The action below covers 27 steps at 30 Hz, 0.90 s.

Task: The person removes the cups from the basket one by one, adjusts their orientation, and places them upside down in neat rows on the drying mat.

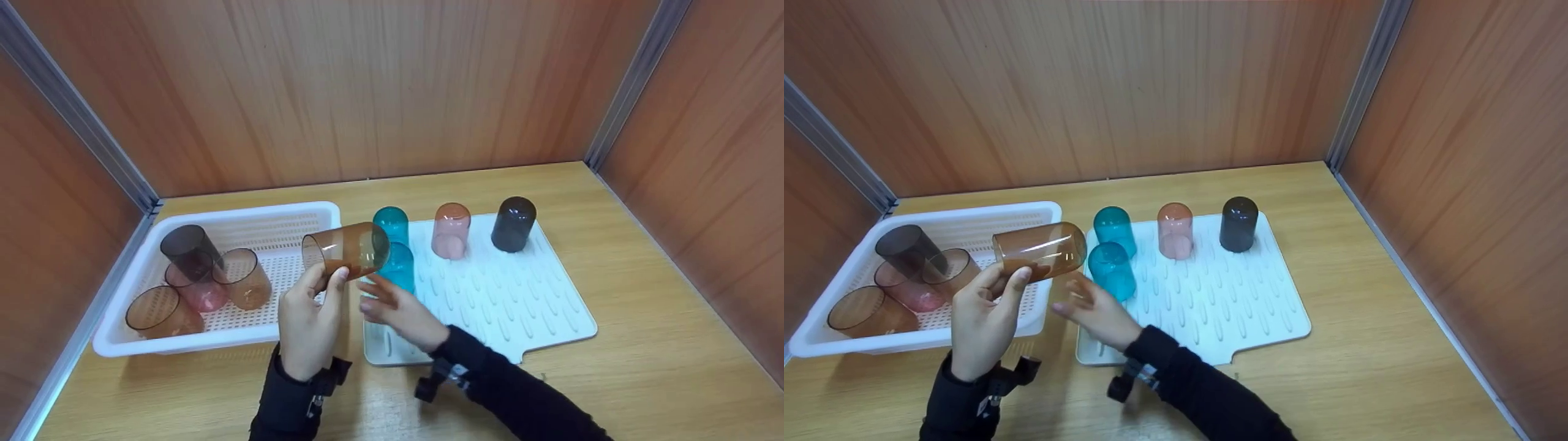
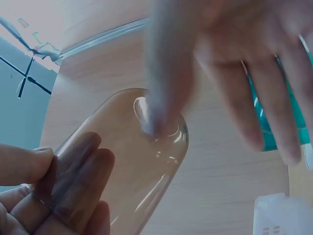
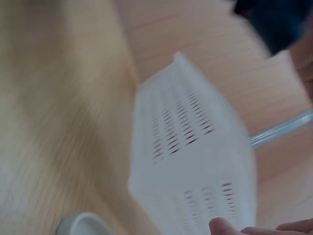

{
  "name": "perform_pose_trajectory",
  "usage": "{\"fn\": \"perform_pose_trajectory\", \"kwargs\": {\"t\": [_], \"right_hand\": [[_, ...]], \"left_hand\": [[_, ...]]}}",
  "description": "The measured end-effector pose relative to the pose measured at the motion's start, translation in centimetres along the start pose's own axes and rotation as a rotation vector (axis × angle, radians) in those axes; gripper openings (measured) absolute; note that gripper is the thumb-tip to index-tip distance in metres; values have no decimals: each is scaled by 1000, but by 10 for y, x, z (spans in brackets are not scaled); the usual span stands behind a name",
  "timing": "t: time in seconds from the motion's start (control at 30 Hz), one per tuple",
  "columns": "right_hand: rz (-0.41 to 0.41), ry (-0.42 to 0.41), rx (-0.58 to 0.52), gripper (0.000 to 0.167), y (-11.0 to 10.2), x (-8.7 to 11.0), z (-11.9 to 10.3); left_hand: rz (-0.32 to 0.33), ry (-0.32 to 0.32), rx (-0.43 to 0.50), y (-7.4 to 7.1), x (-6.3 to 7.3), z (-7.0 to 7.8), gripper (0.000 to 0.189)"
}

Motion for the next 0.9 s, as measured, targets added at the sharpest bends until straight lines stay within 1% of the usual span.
{"fn": "perform_pose_trajectory", "kwargs": {"t": [0.07, 0.1, 0.17, 0.23, 0.3, 0.37, 0.47, 0.6, 0.67, 0.77, 0.9], "right_hand": [[23, 12, -64, 79, -15, 7, -10], [34, 2, -82, 79, -23, 9, -16], [55, -47, -98, 77, -40, 13, -31], [67, -120, -109, 75, -54, 17, -46], [79, -188, -135, 78, -65, 20, -59], [79, -238, -173, 82, -72, 23, -68], [82, -272, -195, 88, -76, 26, -75], [69, -280, -169, 88, -71, 28, -75], [56, -289, -156, 82, -67, 28, -75], [37, -322, -167, 72, -62, 29, -76], [49, -381, -195, 60, -61, 31, -80]], "left_hand": [[-22, -21, 42, 3, 0, -1, 17], [-35, -35, 64, 5, 0, -1, 18], [-60, -67, 102, 9, 1, -3, 21], [-89, -98, 135, 15, 3, -4, 23], [-117, -126, 159, 21, 5, -5, 25], [-143, -144, 187, 27, 7, -5, 24], [-184, -177, 243, 37, 10, -6, 22], [-224, -199, 302, 49, 14, -7, 21], [-237, -189, 313, 54, 16, -7, 23], [-242, -169, 324, 59, 19, -7, 25], [-250, -157, 340, 63, 20, -7, 24]]}}
Point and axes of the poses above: each hand's wrist, its own x-axis away from the middle knuckle, its own y-axis out of the palm, z = x × y, the point moved 10 cm from there along -x, towards the middle knuckle, and after that the axes turned 5 degrees about -y, right-handed, at the moved point
